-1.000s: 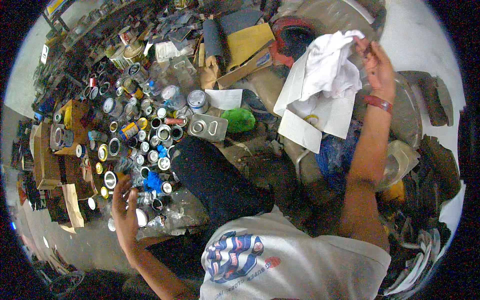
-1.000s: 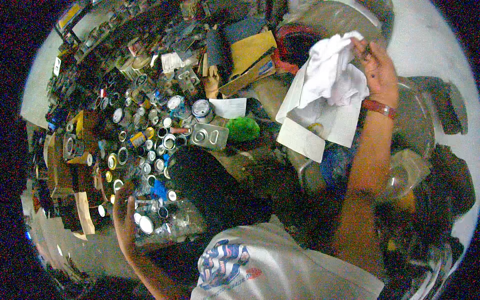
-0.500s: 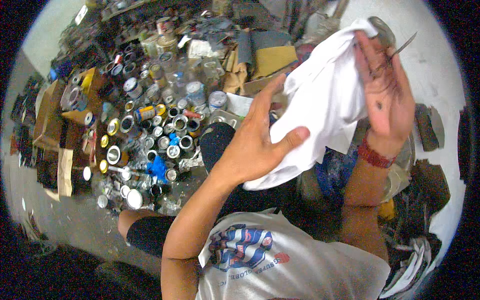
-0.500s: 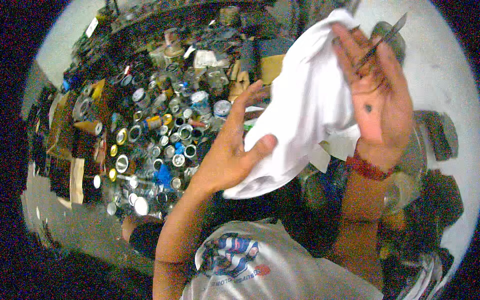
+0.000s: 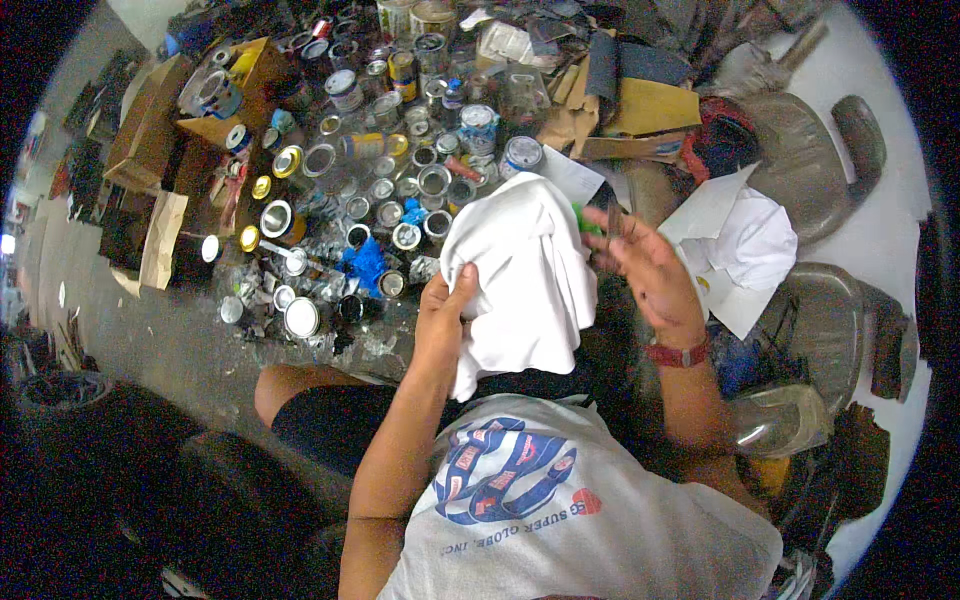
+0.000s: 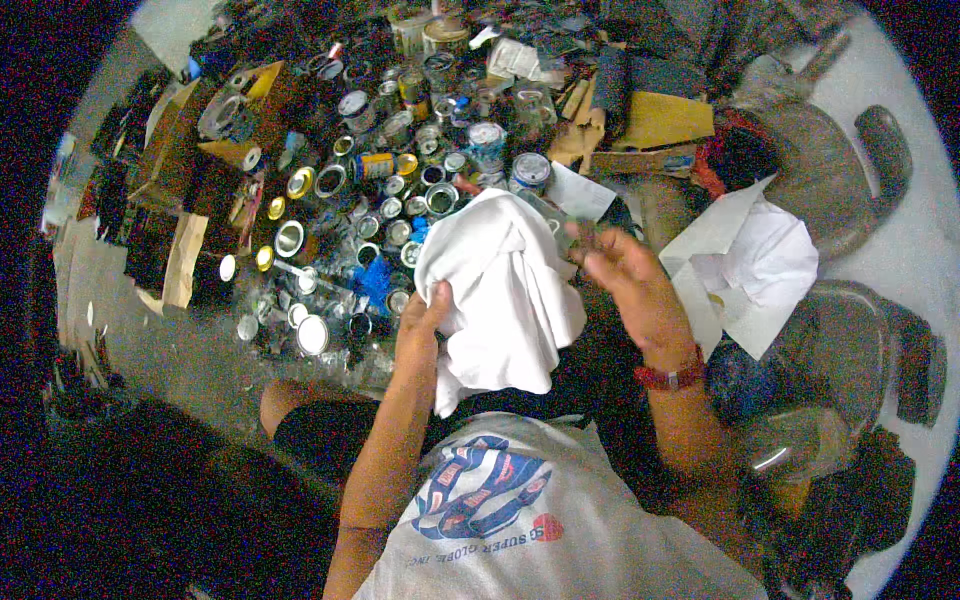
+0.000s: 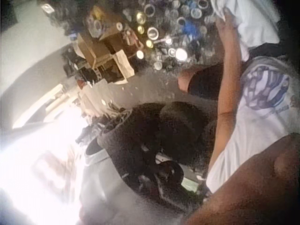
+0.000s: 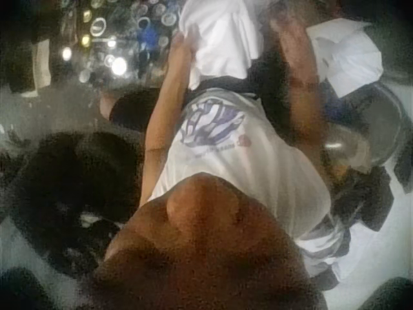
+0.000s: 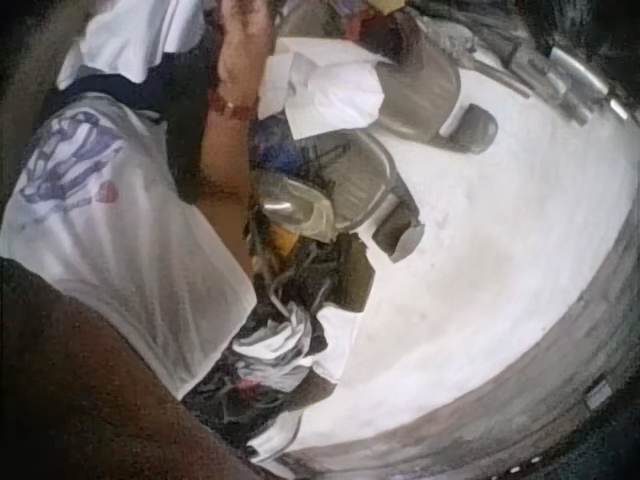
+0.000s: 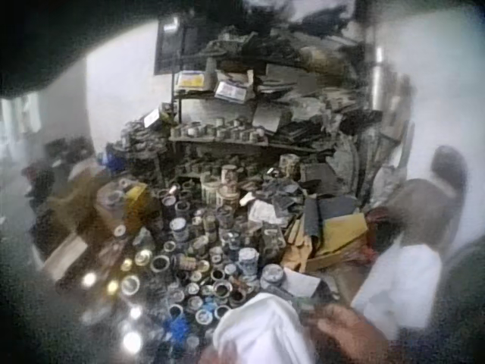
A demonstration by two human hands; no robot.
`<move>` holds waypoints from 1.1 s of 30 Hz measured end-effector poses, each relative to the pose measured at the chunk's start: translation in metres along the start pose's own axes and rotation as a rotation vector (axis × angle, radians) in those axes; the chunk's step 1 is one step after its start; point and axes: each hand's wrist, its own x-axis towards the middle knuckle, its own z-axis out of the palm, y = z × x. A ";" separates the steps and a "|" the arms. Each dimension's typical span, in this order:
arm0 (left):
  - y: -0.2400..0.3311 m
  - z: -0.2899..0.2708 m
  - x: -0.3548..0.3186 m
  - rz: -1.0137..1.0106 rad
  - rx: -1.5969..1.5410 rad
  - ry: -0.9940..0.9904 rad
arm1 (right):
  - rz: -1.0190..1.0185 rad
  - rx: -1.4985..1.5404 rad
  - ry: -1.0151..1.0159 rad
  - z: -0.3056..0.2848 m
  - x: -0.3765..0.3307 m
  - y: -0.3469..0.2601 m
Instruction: The person sits on the floor and sorts through a large pile of metal cans and other debris. They pick up individual cans, wipe them with a white cloth, and place them back into the pile. The person also handles a small white plastic cap and a metal funnel, wiping and inspecting them before returning them to the pile.
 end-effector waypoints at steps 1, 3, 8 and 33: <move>-0.007 0.000 0.002 0.075 -0.036 0.051 | 0.007 0.091 -0.029 0.005 -0.005 0.012; -0.017 0.001 0.009 0.222 -0.108 0.116 | 0.018 0.279 -0.090 0.017 -0.014 0.027; 0.019 0.020 0.009 0.314 -0.228 0.112 | 0.089 0.453 -0.030 0.014 -0.006 0.031; 0.114 0.035 0.036 0.567 0.582 -0.140 | -0.482 -0.086 0.184 0.013 0.006 -0.069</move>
